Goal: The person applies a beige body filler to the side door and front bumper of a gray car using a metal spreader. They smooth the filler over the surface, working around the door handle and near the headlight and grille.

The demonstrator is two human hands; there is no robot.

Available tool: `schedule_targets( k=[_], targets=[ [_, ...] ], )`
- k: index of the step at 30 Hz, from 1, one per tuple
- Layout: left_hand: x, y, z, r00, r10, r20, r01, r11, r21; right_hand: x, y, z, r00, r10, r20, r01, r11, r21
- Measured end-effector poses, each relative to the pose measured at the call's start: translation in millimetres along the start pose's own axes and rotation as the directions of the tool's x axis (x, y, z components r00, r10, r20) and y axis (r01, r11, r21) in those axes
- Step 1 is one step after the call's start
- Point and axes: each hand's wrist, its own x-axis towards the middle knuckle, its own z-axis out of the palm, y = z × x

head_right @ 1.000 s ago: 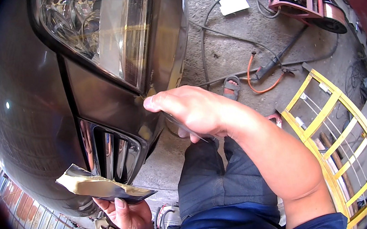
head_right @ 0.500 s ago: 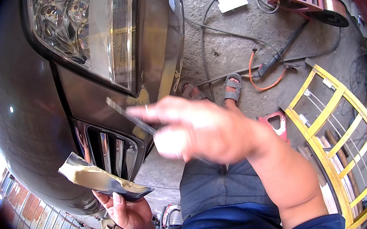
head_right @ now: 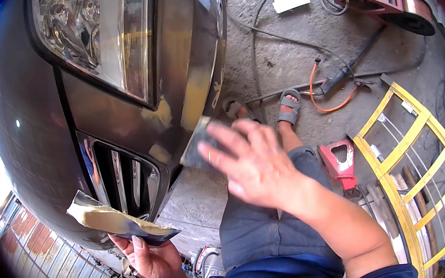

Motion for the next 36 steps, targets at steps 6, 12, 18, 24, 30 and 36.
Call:
schedule_targets(
  k=[6,12,18,24,30,36],
  targets=[
    [-14,-8,-6,0.998,-0.058,-0.028,0.059,0.998,0.034,41,20,21,0.98,-0.137,-0.141,0.08,0.932,-0.352],
    [-19,-7,-26,0.997,-0.065,-0.051,0.065,0.998,0.006,61,29,34,0.951,-0.265,-0.16,0.175,0.888,-0.426],
    [-17,-9,-33,0.997,-0.07,-0.046,0.072,0.996,0.046,67,34,41,0.936,-0.3,-0.184,0.18,0.858,-0.481],
    [-12,-13,-36,0.996,-0.079,-0.051,0.082,0.996,0.043,71,38,48,0.936,-0.304,-0.179,0.177,0.844,-0.506],
    [-12,-12,-37,0.996,-0.081,-0.031,0.082,0.996,0.04,67,38,47,0.945,-0.272,-0.18,0.144,0.843,-0.518],
    [-15,-6,-30,0.997,-0.071,-0.023,0.072,0.997,0.038,54,44,39,0.961,-0.214,-0.176,0.088,0.838,-0.539]
  ],
)
